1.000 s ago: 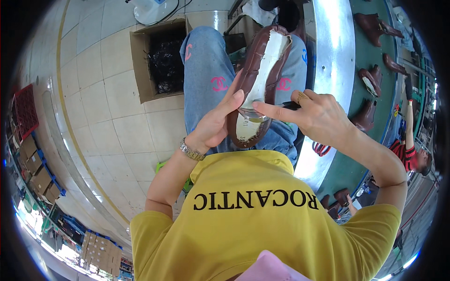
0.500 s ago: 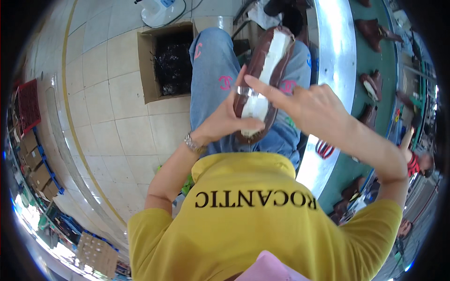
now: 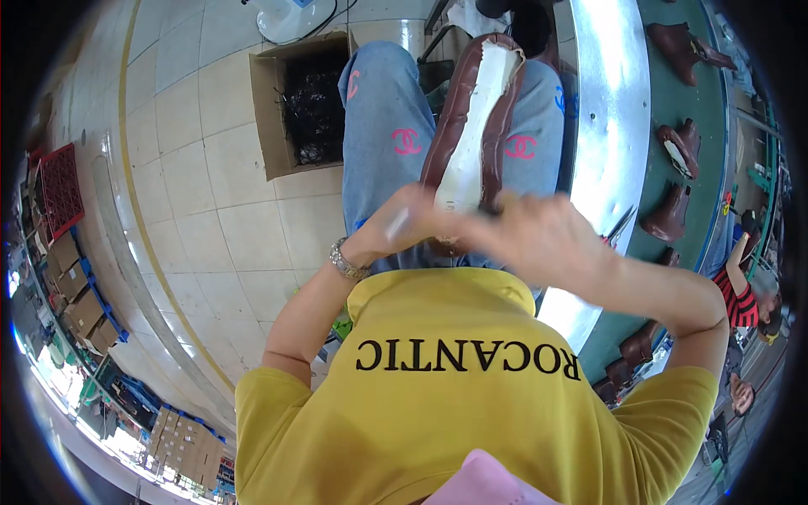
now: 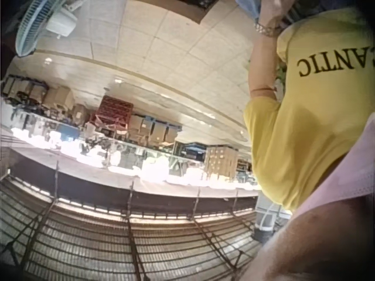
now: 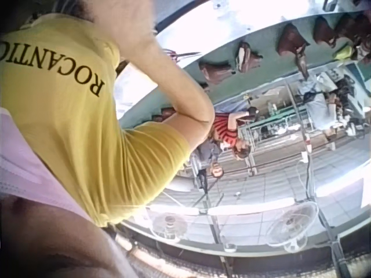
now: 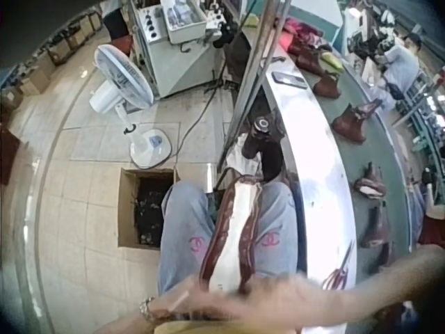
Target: Finishing and inspecting leather boots on a production line, trimming excess material and checking seams.
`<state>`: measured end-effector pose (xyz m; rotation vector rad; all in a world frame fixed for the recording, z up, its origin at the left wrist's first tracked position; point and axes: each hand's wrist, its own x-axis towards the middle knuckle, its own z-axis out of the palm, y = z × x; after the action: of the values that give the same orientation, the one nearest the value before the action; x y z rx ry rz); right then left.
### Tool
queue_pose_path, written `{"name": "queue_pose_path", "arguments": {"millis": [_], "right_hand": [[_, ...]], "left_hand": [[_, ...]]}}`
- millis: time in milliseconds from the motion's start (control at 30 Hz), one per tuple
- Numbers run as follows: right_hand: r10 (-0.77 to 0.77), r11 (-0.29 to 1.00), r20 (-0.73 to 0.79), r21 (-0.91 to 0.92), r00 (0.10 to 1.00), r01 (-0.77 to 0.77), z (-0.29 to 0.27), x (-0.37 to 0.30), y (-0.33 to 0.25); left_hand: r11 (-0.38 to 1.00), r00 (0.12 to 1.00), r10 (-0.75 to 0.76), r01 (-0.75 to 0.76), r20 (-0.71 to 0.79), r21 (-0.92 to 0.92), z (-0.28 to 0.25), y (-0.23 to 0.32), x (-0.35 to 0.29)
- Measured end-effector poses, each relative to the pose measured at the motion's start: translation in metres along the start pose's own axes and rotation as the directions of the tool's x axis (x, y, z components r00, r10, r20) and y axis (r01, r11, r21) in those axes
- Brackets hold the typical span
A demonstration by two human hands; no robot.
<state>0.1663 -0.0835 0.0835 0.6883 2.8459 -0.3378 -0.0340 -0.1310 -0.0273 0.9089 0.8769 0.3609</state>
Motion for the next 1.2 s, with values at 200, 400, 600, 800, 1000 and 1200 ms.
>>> {"name": "queue_pose_path", "arguments": {"millis": [200,400,600,800,1000,1200], "right_hand": [[-0.083,0.987,-0.173,0.124,0.981,0.105,-0.022,0.005,0.014],[0.089,0.978,0.171,0.173,0.981,-0.119,-0.037,0.018,0.057],[0.173,0.979,-0.252,0.146,0.952,-0.139,-0.020,0.026,0.094],[0.205,0.975,-0.160,0.120,0.966,-0.188,-0.043,0.009,0.099],[0.402,0.882,0.069,0.238,0.913,-0.406,-0.001,-0.011,0.081],[0.529,0.780,-0.291,0.536,0.797,-0.322,0.008,-0.040,0.078]], "left_hand": [[0.873,0.989,-0.076,0.004,-0.129,-0.487,0.006,-0.012,0.007],[0.963,0.995,-0.093,0.096,0.022,-0.252,-0.009,0.010,0.009],[0.868,0.993,-0.111,0.083,-0.029,-0.489,-0.042,0.067,0.052],[0.927,0.992,-0.125,0.126,0.028,-0.352,-0.043,0.066,0.065],[0.892,0.973,-0.229,0.223,0.032,-0.394,-0.038,0.076,0.074],[0.965,0.993,-0.099,0.082,-0.058,-0.248,-0.021,0.088,0.051]]}}
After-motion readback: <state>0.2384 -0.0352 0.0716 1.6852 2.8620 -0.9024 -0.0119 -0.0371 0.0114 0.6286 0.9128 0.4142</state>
